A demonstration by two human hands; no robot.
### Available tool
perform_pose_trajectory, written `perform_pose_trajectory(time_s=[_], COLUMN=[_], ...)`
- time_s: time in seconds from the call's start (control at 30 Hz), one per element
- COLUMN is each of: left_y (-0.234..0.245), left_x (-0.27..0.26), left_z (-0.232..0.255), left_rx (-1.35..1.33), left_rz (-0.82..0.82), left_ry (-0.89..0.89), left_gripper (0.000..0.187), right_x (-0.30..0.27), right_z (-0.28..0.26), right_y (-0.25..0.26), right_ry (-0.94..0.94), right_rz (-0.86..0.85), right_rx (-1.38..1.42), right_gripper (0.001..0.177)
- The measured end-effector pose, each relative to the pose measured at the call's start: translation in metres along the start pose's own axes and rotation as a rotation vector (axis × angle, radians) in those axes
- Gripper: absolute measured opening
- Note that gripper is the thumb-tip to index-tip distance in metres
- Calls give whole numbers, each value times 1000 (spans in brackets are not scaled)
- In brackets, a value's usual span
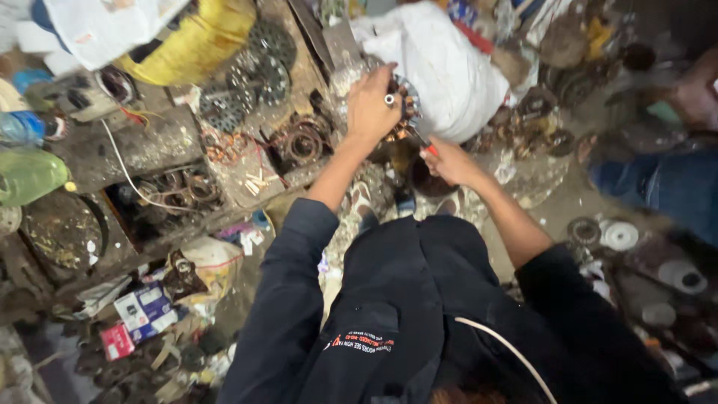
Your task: The person uses pliers to repeatedly pull and separate copper wire coils from a cylindrical motor stator. The person holds the stator with one hand and uses the pliers with the other to extract the wire, which falls into a container below.
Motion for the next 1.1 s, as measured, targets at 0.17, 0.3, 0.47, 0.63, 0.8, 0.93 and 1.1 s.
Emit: perform_pose_trajectory(time_s=[0.17,0.3,0.47,0.63,0.8,0.93,1.1], left_y=[17,20,7,-7,-3,2,-15], left_x=[4,-1,10,10,2,26,-6], left_z=[-3,1,-7,-16,-11,-5,-10], left_rx=[159,29,11,118,30,36,132], left_rz=[79,-75,-136,-106,-63,-83,-105], left_ry=[-243,-162,-117,-272,-128,-137,-270], left_gripper=[52,47,46,47,42,45,35], right_x=[2,-10,2,8,-14,14,-2], right_z=[-41,-57,-54,-61,-34,-22,-35], right_y=[2,0,6,-13,-12,-7,-41], right_ry=[65,78,64,27,42,140,20], right_rz=[-69,-36,-35,122,39,77,190], right_rx=[87,-11,-73,-184,-140,-168,-275], right_gripper=[24,22,23,28,30,37,50])
Point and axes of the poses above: each hand's wrist, its own x-axis towards the middle knuckle, its own y-axis out of the back of the hand, z = x × y, the point moved 2 cm from there along x, towards the middle knuckle, and after that the axes turned 14 degrees about y, right-handed, at the moved point
